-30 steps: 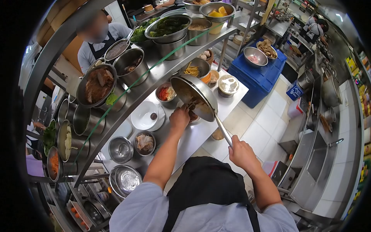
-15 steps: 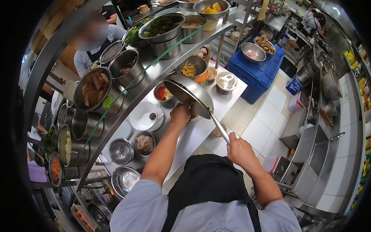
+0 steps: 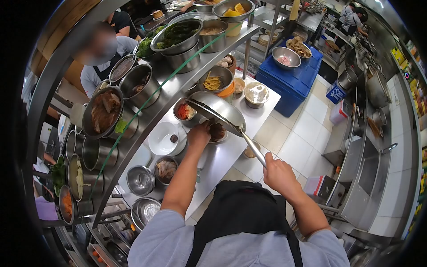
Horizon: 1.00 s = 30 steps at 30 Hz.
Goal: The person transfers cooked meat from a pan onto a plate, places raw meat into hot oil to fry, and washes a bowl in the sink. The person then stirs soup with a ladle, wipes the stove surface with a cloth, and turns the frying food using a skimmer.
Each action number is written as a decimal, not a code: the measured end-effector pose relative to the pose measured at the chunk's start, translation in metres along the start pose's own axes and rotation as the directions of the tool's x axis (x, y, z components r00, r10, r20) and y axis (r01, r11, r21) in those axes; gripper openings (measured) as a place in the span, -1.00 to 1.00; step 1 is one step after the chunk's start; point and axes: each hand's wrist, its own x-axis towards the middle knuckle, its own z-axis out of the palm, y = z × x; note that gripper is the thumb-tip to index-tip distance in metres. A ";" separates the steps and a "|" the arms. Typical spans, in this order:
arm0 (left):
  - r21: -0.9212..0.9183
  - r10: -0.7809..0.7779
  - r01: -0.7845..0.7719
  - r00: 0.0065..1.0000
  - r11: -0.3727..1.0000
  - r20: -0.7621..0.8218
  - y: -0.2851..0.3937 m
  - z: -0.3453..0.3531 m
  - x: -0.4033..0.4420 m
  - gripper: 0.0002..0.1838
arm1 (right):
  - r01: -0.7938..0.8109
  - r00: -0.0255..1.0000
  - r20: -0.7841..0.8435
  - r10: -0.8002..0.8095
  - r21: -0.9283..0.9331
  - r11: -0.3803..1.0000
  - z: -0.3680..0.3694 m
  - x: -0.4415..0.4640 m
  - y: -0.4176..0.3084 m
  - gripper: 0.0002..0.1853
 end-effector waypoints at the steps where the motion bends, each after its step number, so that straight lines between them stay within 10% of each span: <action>1: -0.031 0.030 -0.030 0.999 0.999 -0.013 0.003 -0.002 0.000 -0.73 | 0.007 1.000 -0.001 -0.007 0.005 1.000 0.001 0.000 0.000 -0.74; 19: 0.064 0.010 -0.003 0.994 0.998 -0.109 0.010 -0.010 -0.020 -0.66 | 0.118 0.993 -0.040 -0.114 0.147 0.982 -0.002 0.000 0.079 -0.75; 30: 0.043 -0.372 0.384 0.913 0.922 -0.169 0.081 -0.021 -0.059 -0.62 | -0.003 1.000 0.014 -0.007 0.631 0.776 -0.008 -0.048 0.261 -0.78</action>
